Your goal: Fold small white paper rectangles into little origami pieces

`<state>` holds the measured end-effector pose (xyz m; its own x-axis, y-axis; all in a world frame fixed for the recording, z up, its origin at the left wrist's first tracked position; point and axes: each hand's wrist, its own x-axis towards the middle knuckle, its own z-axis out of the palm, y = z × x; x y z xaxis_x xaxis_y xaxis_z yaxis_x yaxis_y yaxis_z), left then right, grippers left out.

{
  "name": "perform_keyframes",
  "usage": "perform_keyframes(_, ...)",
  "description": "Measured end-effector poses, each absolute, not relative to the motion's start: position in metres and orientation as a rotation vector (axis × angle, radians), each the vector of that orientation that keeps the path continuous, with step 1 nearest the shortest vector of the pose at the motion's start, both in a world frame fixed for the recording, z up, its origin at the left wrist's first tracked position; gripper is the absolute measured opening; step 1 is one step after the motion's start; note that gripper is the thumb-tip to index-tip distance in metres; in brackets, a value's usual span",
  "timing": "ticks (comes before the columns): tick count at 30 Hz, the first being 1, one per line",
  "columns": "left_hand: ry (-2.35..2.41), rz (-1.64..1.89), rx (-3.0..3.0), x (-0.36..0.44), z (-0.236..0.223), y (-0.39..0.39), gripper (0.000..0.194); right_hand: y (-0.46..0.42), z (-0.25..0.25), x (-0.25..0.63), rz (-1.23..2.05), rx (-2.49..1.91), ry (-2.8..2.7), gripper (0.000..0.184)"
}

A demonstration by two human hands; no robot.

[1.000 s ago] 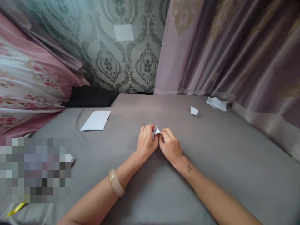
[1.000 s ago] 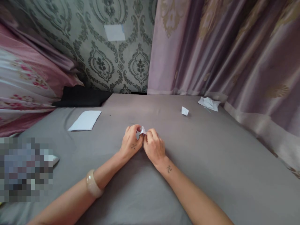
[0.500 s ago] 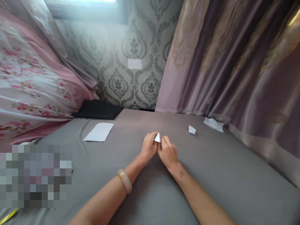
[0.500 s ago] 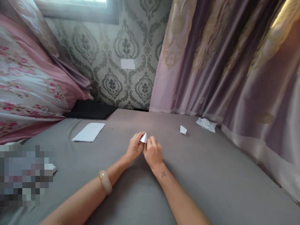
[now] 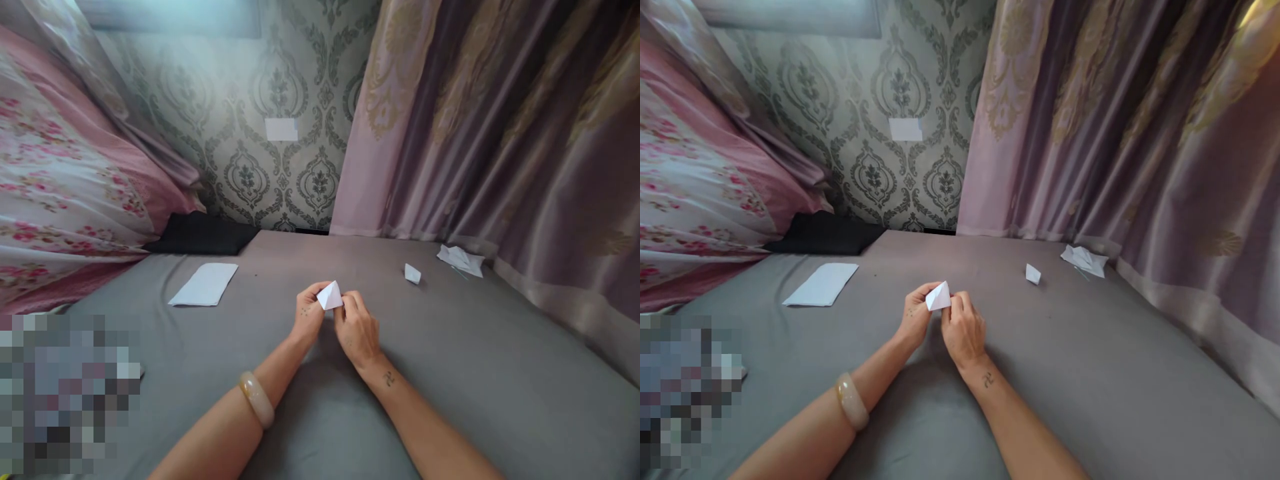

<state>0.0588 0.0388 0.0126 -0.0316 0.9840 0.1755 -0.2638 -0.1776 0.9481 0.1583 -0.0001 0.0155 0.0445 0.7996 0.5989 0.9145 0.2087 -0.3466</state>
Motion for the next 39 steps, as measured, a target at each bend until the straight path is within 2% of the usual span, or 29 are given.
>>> perform_keyframes(3,0.928,1.431,1.194,0.053,0.009,0.042,0.026,0.003,0.012,0.163,0.040,-1.511,-1.728,0.019)
perform_keyframes(6,0.996,1.436,1.451,0.044,0.005,0.045,0.031,0.012,0.009,0.173,0.427,-1.323,-1.734,0.013)
perform_keyframes(9,1.073,1.414,1.629,0.038,0.003,0.046,0.033,0.021,0.013,0.185,0.846,-1.253,-1.534,0.022)
perform_keyframes(13,1.062,1.372,1.734,0.040,0.003,0.045,0.030,0.024,0.027,0.192,1.138,-1.194,-1.183,0.031)
perform_keyframes(24,0.886,1.257,1.555,0.043,0.010,0.041,0.017,0.024,0.032,0.197,1.356,-1.172,-1.023,0.031)
perform_keyframes(34,0.689,0.861,1.329,0.033,0.021,0.044,0.034,0.028,0.034,0.219,1.294,-1.193,-1.272,0.022)
perform_keyframes(39,0.789,0.872,1.297,0.027,0.026,0.047,0.031,0.026,0.036,0.219,1.110,-1.247,-1.503,0.020)
